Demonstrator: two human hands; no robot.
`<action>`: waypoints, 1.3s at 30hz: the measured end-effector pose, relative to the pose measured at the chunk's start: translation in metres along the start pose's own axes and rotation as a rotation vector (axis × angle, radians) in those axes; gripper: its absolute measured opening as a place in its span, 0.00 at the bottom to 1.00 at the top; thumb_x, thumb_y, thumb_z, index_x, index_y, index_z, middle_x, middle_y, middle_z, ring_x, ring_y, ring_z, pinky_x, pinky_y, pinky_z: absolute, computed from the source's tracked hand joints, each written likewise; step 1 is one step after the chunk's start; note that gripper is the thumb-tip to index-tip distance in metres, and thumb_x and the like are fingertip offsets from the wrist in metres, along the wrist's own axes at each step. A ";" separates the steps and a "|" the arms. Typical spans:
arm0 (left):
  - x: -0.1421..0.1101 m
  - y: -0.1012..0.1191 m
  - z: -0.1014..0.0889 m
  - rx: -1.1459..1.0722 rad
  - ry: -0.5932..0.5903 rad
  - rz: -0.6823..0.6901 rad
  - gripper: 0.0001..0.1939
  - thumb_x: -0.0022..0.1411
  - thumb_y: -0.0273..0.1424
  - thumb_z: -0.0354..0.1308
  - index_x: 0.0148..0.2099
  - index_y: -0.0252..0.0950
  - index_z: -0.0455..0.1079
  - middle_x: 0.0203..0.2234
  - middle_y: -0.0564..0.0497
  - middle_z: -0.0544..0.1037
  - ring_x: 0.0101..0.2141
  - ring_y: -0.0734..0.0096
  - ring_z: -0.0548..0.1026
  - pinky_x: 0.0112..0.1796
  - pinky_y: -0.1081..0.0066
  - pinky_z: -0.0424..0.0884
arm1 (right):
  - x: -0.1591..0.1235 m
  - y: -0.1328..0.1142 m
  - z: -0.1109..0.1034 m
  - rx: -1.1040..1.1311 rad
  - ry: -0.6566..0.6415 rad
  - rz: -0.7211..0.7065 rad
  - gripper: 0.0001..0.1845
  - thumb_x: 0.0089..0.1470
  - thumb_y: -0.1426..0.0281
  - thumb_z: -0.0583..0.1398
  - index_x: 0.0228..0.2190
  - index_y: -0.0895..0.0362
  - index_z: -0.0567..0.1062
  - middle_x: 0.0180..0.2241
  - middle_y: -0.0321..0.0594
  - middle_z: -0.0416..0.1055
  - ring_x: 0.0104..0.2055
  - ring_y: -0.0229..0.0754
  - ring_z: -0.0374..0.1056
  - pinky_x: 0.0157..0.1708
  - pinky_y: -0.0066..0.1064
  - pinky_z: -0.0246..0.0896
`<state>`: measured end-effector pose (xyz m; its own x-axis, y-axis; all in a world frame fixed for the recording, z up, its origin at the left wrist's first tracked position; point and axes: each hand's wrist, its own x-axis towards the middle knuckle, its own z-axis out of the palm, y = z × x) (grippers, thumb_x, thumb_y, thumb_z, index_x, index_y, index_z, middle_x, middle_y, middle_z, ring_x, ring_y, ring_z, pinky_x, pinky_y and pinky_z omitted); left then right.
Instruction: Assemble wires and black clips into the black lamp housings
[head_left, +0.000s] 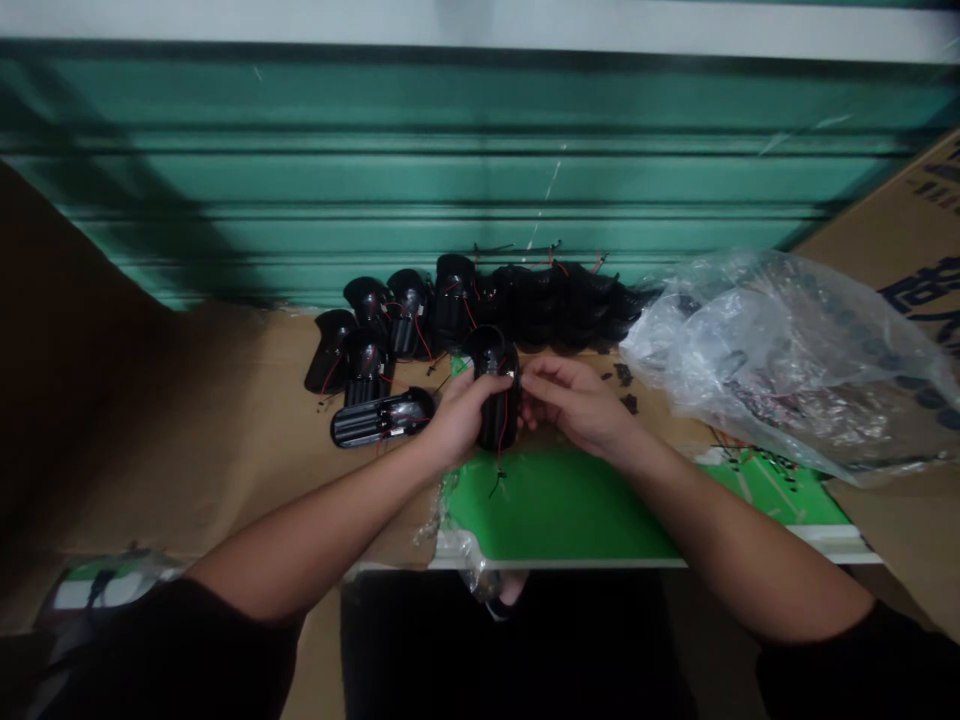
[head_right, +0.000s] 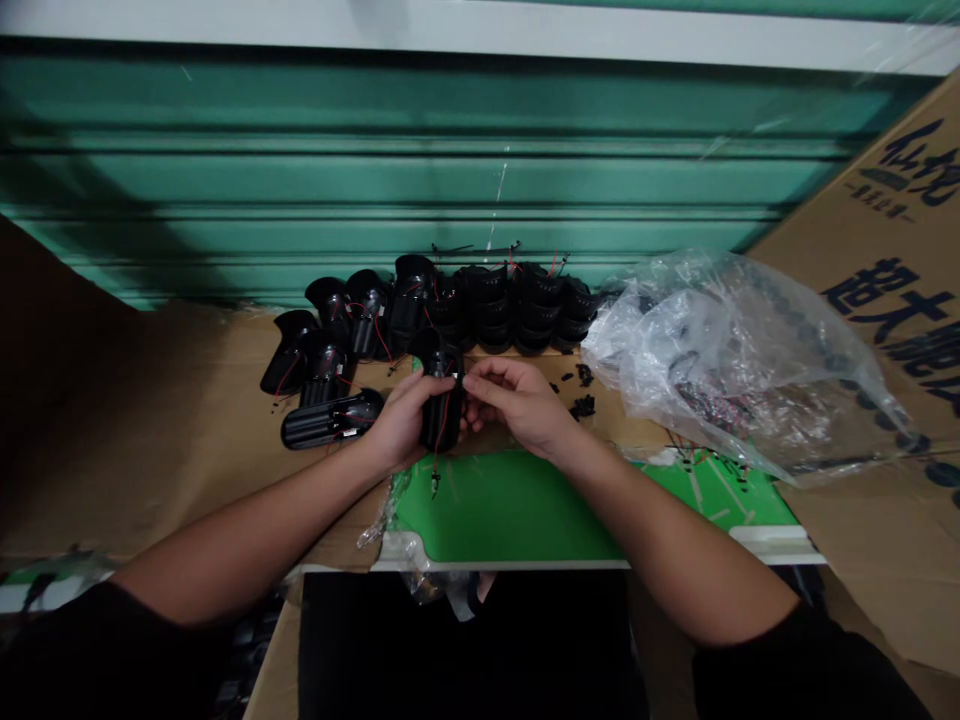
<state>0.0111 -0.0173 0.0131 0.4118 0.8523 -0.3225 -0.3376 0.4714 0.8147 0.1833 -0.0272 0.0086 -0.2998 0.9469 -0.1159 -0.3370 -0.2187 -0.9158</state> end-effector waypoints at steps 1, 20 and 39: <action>0.000 0.000 0.000 0.002 0.006 0.002 0.21 0.54 0.40 0.65 0.44 0.33 0.65 0.24 0.51 0.76 0.20 0.71 0.74 0.21 0.71 0.71 | 0.000 0.000 0.000 -0.001 -0.002 -0.001 0.25 0.51 0.57 0.78 0.35 0.61 0.74 0.27 0.36 0.73 0.25 0.35 0.72 0.26 0.25 0.70; 0.002 0.002 -0.006 -0.097 -0.075 -0.236 0.21 0.51 0.43 0.65 0.37 0.30 0.69 0.25 0.50 0.73 0.22 0.74 0.72 0.22 0.73 0.69 | -0.002 0.000 0.001 -0.228 0.012 -0.275 0.18 0.58 0.59 0.73 0.41 0.58 0.78 0.29 0.36 0.72 0.23 0.35 0.68 0.22 0.25 0.64; -0.001 0.005 -0.007 -0.115 -0.197 -0.339 0.20 0.54 0.43 0.62 0.40 0.32 0.67 0.25 0.49 0.72 0.22 0.76 0.69 0.23 0.75 0.64 | -0.012 -0.033 -0.012 -0.437 -0.163 -0.294 0.07 0.63 0.66 0.69 0.37 0.58 0.80 0.40 0.39 0.66 0.27 0.33 0.68 0.24 0.28 0.65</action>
<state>0.0025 -0.0143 0.0142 0.6667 0.5900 -0.4554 -0.2429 0.7497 0.6155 0.2081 -0.0284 0.0355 -0.3947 0.8972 0.1980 -0.0359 0.2003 -0.9791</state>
